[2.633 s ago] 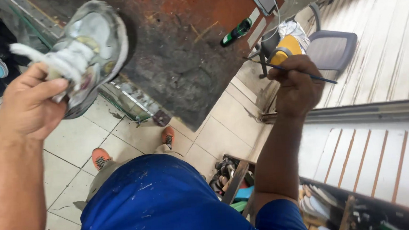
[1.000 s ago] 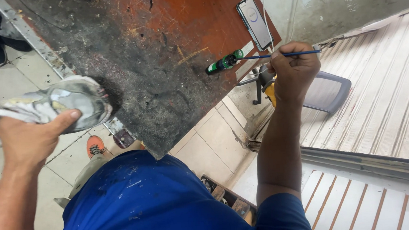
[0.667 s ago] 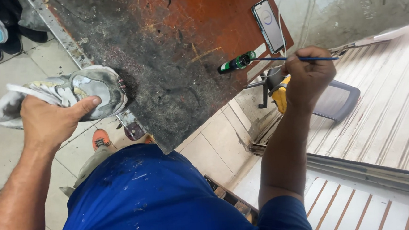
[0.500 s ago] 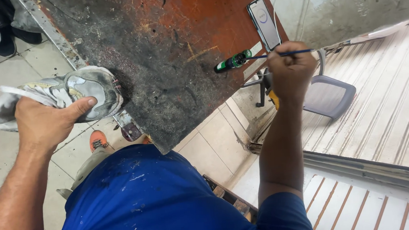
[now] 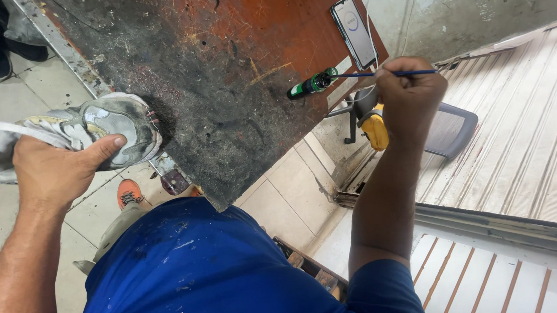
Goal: Applying green dye to the edges and soles of various sneakers using a small brush at a workbench
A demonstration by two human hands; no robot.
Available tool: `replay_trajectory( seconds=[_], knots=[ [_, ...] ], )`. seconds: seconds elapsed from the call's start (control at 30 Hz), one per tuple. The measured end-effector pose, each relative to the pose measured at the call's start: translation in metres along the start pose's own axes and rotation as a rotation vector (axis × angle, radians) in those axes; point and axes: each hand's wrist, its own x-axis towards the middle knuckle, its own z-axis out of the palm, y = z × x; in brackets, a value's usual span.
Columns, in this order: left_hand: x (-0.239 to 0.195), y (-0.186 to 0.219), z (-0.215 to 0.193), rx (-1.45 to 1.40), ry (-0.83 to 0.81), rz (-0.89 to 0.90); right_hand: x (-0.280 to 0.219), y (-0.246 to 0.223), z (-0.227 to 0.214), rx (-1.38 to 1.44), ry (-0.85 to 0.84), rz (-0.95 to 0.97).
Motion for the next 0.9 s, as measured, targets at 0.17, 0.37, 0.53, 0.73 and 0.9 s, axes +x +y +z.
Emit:
replay_trajectory(
  seconds=[0.17,0.37,0.53,0.73,0.9],
  knots=[
    [0.000,0.005,-0.002,0.048,-0.007,-0.085,-0.006,0.001,0.004,0.063,0.250,0.290],
    [0.000,0.010,0.002,-0.093,-0.008,-0.054,-0.014,0.036,-0.004,0.078,0.413,0.188],
    [-0.005,0.028,-0.015,-0.036,0.009,-0.145,-0.031,0.008,0.013,0.381,0.338,0.044],
    [-0.013,0.015,-0.022,-0.044,0.008,-0.194,-0.056,0.024,0.105,1.187,-0.211,0.058],
    [-0.002,0.004,-0.016,-0.123,0.035,-0.112,-0.061,0.009,0.184,1.418,-0.275,0.133]
  ],
)
